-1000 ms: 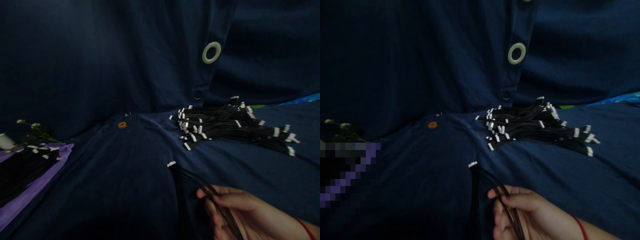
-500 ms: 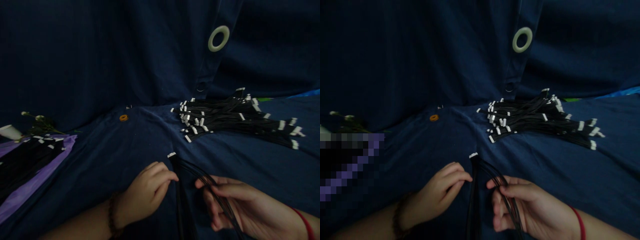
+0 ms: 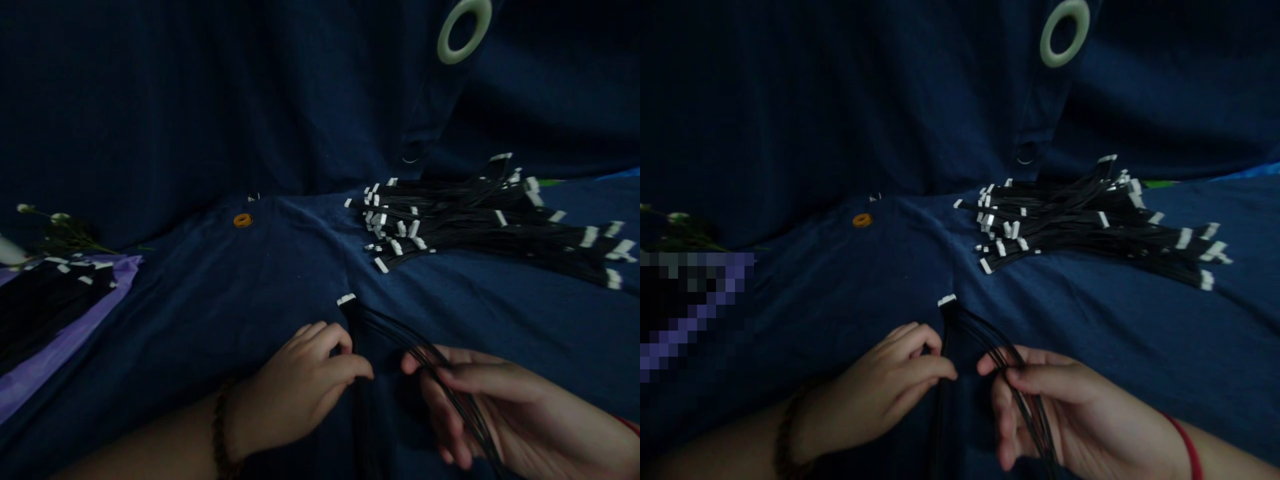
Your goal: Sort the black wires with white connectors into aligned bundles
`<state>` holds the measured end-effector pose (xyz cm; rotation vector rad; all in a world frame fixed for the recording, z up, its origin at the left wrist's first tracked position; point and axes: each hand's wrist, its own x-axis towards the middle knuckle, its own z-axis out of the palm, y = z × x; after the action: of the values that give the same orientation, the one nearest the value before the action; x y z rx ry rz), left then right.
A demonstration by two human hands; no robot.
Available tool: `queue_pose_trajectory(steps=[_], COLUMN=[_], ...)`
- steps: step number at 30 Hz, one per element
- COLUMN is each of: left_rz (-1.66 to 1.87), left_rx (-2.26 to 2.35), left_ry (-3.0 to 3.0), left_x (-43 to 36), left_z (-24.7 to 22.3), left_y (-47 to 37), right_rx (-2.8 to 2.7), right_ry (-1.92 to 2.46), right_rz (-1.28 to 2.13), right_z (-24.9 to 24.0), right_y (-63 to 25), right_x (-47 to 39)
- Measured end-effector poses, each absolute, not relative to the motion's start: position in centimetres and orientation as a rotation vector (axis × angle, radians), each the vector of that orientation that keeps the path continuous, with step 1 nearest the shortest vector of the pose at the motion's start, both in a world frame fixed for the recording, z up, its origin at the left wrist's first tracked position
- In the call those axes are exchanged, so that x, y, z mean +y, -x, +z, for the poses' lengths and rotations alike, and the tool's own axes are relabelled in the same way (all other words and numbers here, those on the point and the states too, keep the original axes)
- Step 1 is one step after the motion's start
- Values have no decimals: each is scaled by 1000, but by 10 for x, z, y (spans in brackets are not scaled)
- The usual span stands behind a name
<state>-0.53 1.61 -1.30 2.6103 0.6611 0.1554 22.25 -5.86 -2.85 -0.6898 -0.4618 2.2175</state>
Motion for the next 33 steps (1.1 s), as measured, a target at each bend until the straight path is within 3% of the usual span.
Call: queue_pose_trajectory(steps=[19,27,33], left_rz=[182,605,564], left_rx=[464,1000,936], left_ry=[-2792,-2367,-1916], left_x=[14,19,33], left_z=[-15,-23,-27], left_y=[9,9,5], right_rx=[-505,-523,-612], right_ry=[666,610,623], right_rz=[2218,2377,2433], right_z=[-28,-25,-25], right_y=[-223,-224,-220], right_x=[-58,-60,-62])
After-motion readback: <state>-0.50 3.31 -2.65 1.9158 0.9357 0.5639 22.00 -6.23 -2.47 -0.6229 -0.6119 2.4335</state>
